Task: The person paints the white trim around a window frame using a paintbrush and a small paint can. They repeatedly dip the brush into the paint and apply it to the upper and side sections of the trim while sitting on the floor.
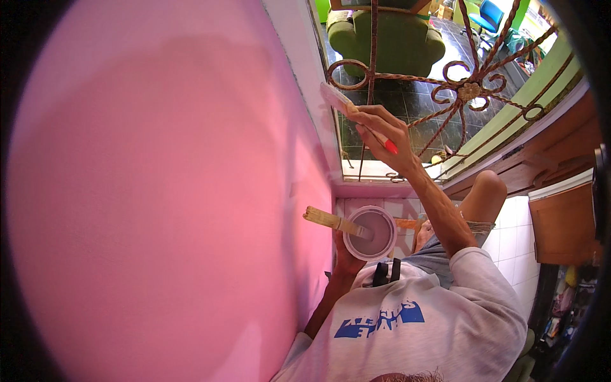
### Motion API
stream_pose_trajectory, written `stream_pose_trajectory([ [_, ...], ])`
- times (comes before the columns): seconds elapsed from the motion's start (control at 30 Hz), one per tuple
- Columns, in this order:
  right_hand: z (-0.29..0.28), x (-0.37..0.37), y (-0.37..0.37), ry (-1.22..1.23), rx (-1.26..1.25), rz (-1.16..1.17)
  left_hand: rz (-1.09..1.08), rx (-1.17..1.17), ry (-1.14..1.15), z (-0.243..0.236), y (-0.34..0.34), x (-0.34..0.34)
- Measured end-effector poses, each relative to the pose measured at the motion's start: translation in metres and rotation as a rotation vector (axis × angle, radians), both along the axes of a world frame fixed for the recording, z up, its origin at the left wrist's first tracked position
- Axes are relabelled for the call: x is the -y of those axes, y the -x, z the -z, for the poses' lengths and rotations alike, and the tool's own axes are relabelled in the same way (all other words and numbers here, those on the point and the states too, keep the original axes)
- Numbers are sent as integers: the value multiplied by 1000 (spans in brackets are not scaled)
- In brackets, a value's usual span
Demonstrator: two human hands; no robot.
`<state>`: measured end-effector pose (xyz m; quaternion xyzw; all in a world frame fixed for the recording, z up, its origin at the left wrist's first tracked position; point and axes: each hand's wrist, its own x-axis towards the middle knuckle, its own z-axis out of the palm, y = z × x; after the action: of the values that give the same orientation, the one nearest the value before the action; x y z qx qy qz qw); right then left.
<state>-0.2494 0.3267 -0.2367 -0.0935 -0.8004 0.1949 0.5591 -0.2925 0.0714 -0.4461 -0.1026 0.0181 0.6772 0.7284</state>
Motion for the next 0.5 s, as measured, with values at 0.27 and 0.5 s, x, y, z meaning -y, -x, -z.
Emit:
stream_pose_trajectory([
  [0.27, 26, -4, -9, 150, 162, -54, -26, -22, -97, -16, 0, -3],
  [0.5, 9, -15, 0, 92, 73, -40, -32, -138, -35, -2, 4, -5],
])
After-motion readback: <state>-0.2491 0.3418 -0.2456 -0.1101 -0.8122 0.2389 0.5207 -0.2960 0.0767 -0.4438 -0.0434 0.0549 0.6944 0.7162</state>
